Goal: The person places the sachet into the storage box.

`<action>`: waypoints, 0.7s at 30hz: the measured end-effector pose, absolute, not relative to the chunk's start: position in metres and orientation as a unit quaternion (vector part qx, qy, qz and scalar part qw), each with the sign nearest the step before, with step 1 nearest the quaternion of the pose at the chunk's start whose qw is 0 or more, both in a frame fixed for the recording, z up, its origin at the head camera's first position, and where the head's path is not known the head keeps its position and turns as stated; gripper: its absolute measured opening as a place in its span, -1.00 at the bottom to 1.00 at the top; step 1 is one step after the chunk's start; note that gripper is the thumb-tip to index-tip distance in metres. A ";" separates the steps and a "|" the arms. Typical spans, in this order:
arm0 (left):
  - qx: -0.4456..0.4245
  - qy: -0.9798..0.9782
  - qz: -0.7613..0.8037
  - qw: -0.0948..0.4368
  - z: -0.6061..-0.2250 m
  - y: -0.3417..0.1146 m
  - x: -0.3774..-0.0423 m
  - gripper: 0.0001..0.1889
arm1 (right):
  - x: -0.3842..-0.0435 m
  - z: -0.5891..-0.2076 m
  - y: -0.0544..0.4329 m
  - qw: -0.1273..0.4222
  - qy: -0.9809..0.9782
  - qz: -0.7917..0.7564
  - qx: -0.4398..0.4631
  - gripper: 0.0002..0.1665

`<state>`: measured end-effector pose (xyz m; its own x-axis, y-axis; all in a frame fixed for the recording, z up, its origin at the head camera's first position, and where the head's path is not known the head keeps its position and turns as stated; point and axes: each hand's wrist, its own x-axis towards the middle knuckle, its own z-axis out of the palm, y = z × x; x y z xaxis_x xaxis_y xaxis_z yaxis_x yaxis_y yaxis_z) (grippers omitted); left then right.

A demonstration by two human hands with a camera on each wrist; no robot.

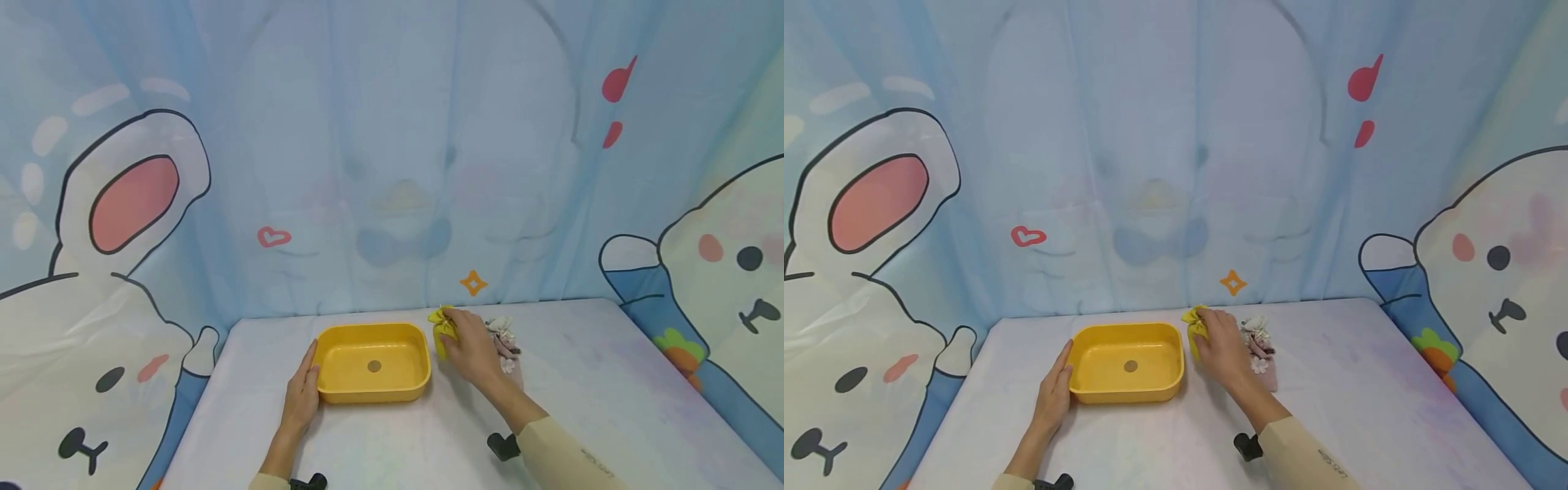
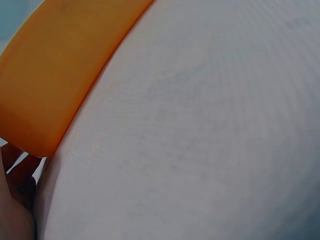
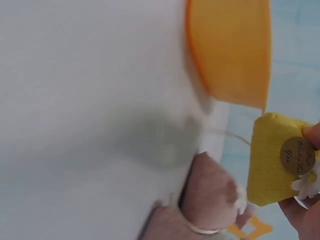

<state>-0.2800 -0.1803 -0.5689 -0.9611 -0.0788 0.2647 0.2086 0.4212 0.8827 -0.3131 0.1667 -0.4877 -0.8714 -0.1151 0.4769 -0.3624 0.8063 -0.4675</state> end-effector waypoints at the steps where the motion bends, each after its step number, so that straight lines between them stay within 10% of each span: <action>1: -0.040 -0.831 -0.538 0.135 -0.569 -0.180 -0.280 -0.45 | -0.313 -0.485 0.165 0.224 -0.921 0.288 0.133 -0.41; 21: -0.040 -0.829 -0.540 0.139 -0.571 -0.181 -0.281 -0.45 | -0.312 -0.475 0.094 0.218 -0.893 0.341 0.196 -0.46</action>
